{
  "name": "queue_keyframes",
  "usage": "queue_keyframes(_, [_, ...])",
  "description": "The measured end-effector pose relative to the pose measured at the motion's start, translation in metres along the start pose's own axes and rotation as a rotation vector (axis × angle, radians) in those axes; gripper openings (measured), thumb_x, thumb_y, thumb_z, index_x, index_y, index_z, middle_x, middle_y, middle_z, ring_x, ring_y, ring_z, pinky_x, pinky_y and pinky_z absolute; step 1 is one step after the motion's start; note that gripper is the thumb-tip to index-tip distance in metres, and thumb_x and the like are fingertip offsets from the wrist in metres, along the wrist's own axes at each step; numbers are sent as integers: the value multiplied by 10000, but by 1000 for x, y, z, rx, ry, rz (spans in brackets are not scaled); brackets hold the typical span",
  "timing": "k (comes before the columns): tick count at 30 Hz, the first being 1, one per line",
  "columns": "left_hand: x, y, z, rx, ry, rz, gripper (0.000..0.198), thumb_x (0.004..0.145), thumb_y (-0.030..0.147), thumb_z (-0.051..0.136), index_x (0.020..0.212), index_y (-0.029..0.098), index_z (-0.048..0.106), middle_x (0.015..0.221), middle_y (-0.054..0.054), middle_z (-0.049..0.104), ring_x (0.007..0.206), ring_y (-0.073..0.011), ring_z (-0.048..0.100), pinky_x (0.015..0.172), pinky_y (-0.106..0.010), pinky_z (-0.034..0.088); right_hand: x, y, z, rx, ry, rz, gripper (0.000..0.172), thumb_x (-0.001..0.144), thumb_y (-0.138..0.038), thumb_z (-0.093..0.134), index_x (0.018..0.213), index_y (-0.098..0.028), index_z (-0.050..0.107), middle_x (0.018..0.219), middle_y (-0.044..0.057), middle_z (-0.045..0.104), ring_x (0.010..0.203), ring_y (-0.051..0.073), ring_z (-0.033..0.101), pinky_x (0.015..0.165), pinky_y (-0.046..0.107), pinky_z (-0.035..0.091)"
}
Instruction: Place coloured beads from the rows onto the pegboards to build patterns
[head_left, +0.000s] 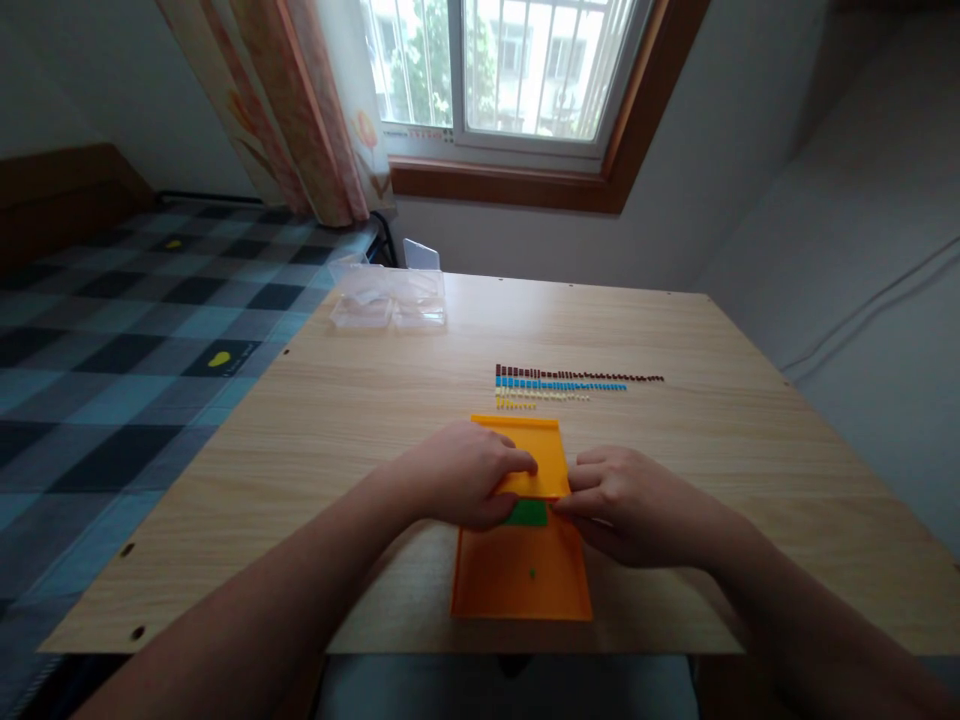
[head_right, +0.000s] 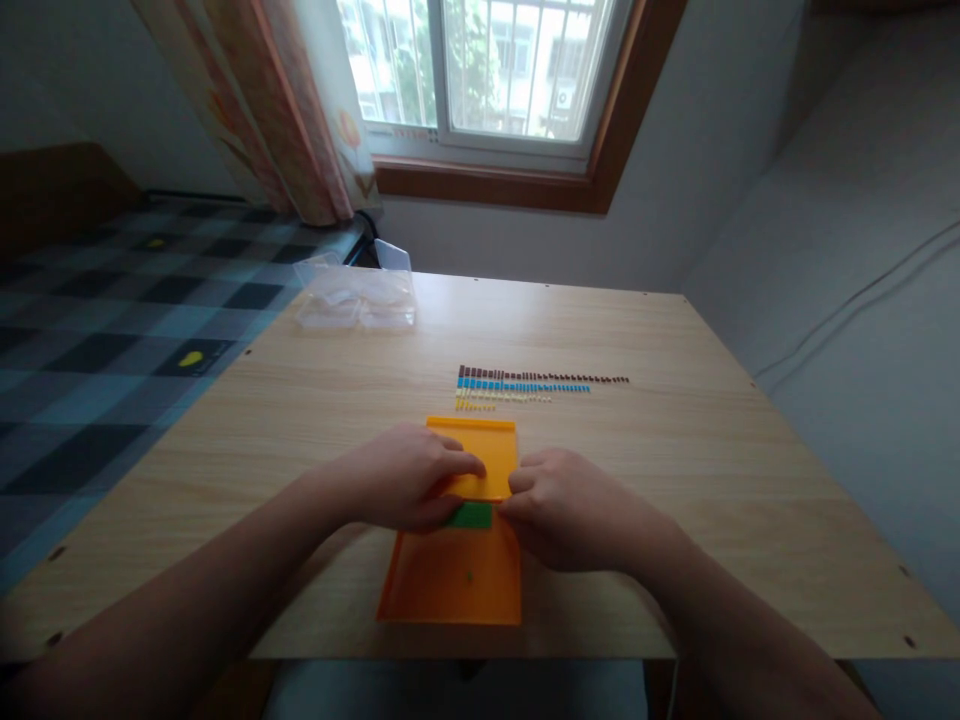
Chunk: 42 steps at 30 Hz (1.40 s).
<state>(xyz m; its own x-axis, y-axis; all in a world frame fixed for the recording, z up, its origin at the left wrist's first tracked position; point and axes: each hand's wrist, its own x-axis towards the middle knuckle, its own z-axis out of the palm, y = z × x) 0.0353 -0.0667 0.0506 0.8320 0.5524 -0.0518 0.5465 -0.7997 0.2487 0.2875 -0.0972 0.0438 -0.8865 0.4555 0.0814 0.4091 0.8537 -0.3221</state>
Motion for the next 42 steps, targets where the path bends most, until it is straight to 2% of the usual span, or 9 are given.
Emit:
queue_keyframes(5, [0, 0, 1, 9, 9, 3, 318, 820, 298, 656, 1117, 245, 756, 892, -62, 769, 736, -236, 709, 624, -316, 481, 0, 0, 2, 14, -53, 31, 183, 905, -151, 562, 832, -199, 723, 752, 34, 652, 715, 164, 552, 676, 307, 391])
queue_keyframes(9, [-1, 0, 0, 9, -34, -12, 334, 838, 319, 630, 1143, 251, 747, 921, -67, 771, 768, -245, 713, 643, -320, 491, 3, -1, 2, 5, -48, 45, 210, 936, -163, 546, 840, -192, 730, 722, 31, 635, 677, 154, 534, 660, 296, 383])
queue_keyframes(20, [0, 1, -1, 0, -57, -37, 358, 841, 322, 626, 1173, 257, 744, 960, -72, 775, 806, -251, 714, 676, -327, 505, 6, -6, 2, -68, -84, 69, 232, 938, -148, 535, 770, -183, 691, 750, 38, 653, 674, 146, 511, 632, 306, 331])
queue_keyframes(30, [0, -1, -1, -11, -48, -23, 354, 839, 313, 633, 1171, 254, 744, 948, -70, 774, 785, -244, 711, 677, -325, 504, 3, -6, 5, -74, -90, 82, 212, 947, -139, 549, 813, -186, 706, 783, 38, 675, 686, 145, 516, 632, 311, 321])
queue_keyframes(38, [0, 0, -2, -5, -64, -32, 374, 847, 324, 631, 1201, 267, 739, 963, -64, 775, 801, -248, 710, 683, -332, 499, 1, -6, -2, -7, -68, 35, 183, 908, -121, 551, 807, -192, 686, 802, 35, 680, 734, 153, 554, 671, 307, 364])
queue_keyframes(42, [0, 0, -2, -9, -55, -27, 361, 845, 319, 638, 1188, 262, 739, 951, -64, 775, 801, -242, 706, 688, -324, 492, 2, -9, 5, 33, -58, -39, 151, 888, -136, 564, 822, -202, 682, 787, 18, 676, 736, 156, 551, 665, 309, 366])
